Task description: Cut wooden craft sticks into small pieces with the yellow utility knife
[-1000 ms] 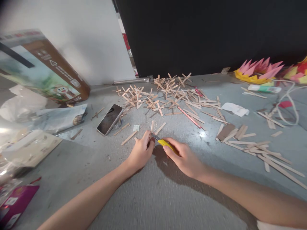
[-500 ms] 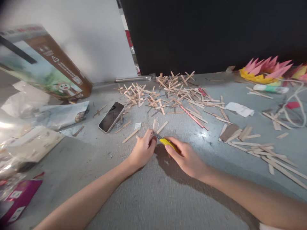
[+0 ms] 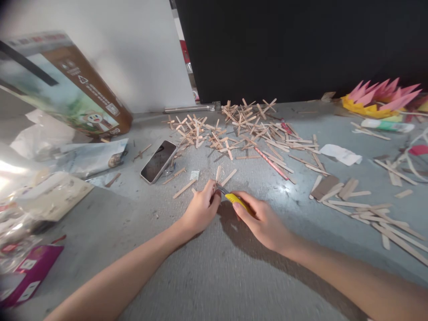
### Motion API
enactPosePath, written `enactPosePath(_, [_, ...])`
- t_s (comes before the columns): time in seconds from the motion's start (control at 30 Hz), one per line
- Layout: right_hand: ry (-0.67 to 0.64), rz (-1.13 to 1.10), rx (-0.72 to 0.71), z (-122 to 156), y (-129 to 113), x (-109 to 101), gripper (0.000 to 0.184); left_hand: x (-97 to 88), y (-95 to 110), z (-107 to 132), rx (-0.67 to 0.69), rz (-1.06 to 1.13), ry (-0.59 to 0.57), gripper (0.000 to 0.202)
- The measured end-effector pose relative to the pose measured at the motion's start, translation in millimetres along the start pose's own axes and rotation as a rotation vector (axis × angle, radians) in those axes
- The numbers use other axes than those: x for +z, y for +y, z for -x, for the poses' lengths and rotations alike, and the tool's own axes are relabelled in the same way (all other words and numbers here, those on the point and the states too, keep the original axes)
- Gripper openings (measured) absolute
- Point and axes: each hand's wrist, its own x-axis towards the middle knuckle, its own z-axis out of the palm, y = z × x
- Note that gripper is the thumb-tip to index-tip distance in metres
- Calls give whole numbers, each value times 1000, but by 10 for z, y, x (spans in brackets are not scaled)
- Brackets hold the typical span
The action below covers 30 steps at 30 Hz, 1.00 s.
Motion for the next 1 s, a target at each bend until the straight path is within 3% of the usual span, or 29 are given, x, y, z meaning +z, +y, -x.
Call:
enactPosePath(0.43, [-2,2,-2,-6,12,-7,41,-11,6,6,-11,-30,-11,26])
enactPosePath(0.77, [-4,7,-7,-6,-12,0,43,-24,37,34,-41,-84,4,53])
enactPosePath(1.0, [-20,2,-5,-6,-34,-10,40,-24,20,25,3,-83,20,52])
